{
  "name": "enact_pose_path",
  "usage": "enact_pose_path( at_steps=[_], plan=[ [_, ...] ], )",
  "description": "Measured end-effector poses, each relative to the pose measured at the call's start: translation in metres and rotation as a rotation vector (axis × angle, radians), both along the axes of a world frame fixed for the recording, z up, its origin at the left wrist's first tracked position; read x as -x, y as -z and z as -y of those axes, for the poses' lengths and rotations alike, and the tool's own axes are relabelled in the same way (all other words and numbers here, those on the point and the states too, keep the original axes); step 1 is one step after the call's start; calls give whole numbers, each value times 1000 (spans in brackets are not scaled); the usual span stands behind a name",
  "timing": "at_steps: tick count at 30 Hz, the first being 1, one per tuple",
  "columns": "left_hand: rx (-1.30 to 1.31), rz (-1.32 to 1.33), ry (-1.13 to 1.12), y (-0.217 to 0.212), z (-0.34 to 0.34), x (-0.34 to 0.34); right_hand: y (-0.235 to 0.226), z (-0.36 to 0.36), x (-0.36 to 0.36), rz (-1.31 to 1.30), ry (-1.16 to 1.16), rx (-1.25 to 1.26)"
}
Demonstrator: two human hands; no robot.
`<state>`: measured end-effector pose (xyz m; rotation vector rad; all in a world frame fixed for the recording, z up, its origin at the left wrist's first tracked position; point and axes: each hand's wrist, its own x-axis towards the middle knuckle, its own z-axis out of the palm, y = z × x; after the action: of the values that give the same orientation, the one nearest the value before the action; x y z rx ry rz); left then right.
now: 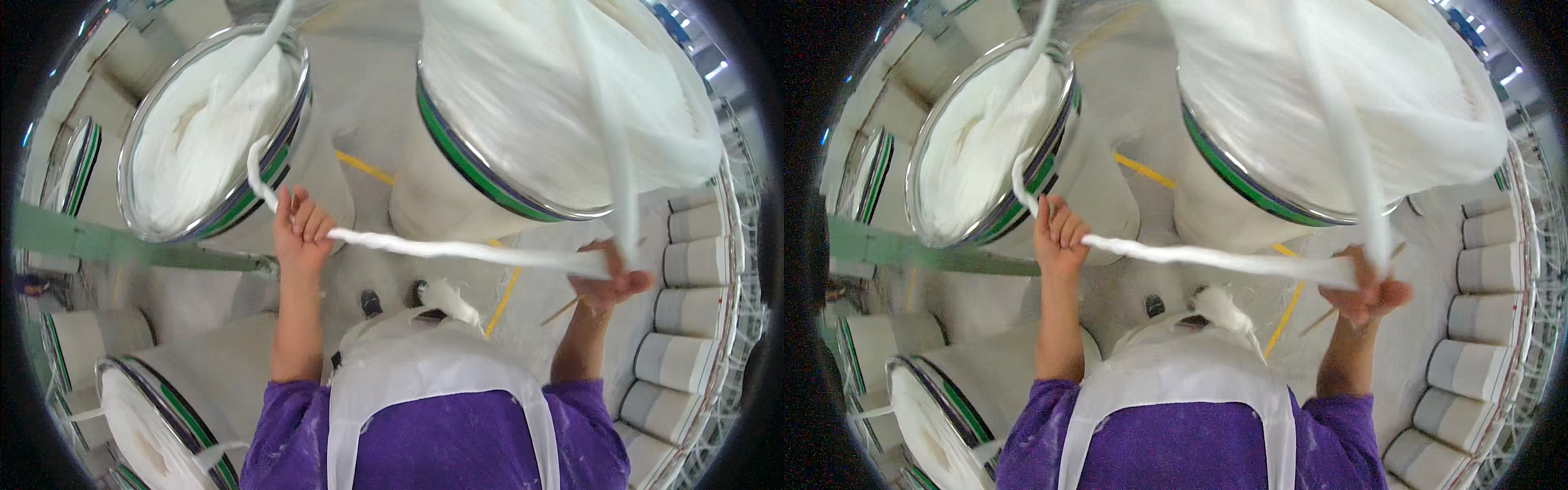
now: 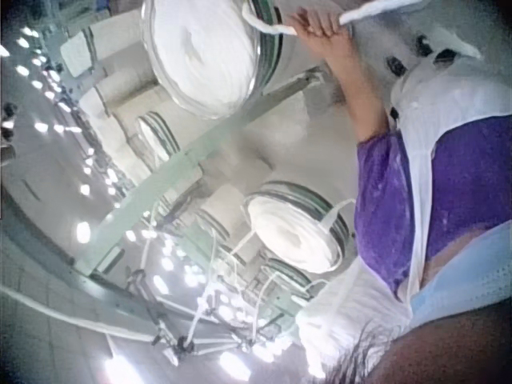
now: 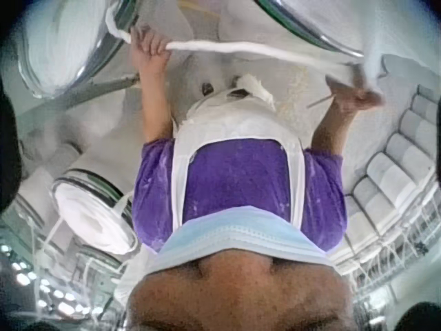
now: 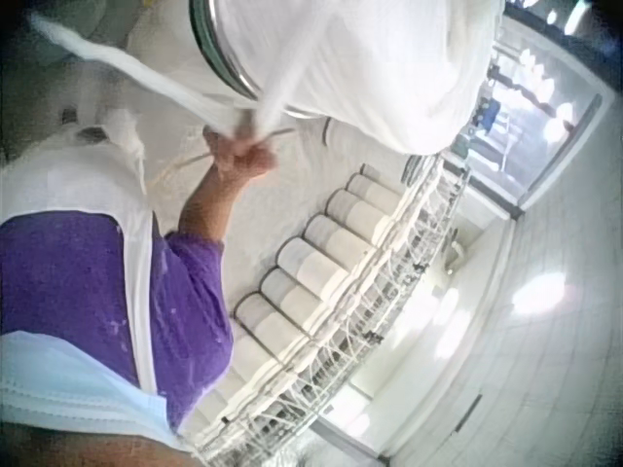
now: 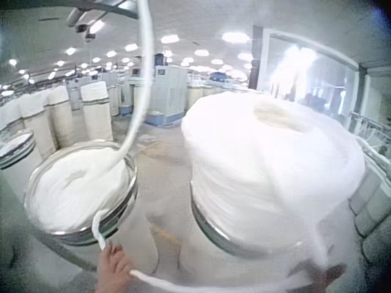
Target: The person winds white yarn into large cylindrical containers using a thin wooden stick to guide the strands. They repeatedly lift and reposition the yarn, secure it with the stick, and move between multiple containers in a factory setting.
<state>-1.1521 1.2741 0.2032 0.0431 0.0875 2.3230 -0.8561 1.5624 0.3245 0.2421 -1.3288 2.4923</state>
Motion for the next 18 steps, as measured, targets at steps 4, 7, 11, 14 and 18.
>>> enact_pose_path(
  at_steps=[4,7,11,14,18],
  plan=[
    [357,58,5,85,19,-1,51,18,-63,656,310,-213],
    [734,65,78,146,40,-18,64,24,-94,841,475,-225],
    [1289,-510,454,199,34,-72,75,13,-128,940,710,-263],
    [1204,-733,867,215,-6,-127,97,-14,-160,862,918,-283],
    [964,-1284,1325,255,-88,-210,120,-73,-242,818,1242,-47]
  ],
)
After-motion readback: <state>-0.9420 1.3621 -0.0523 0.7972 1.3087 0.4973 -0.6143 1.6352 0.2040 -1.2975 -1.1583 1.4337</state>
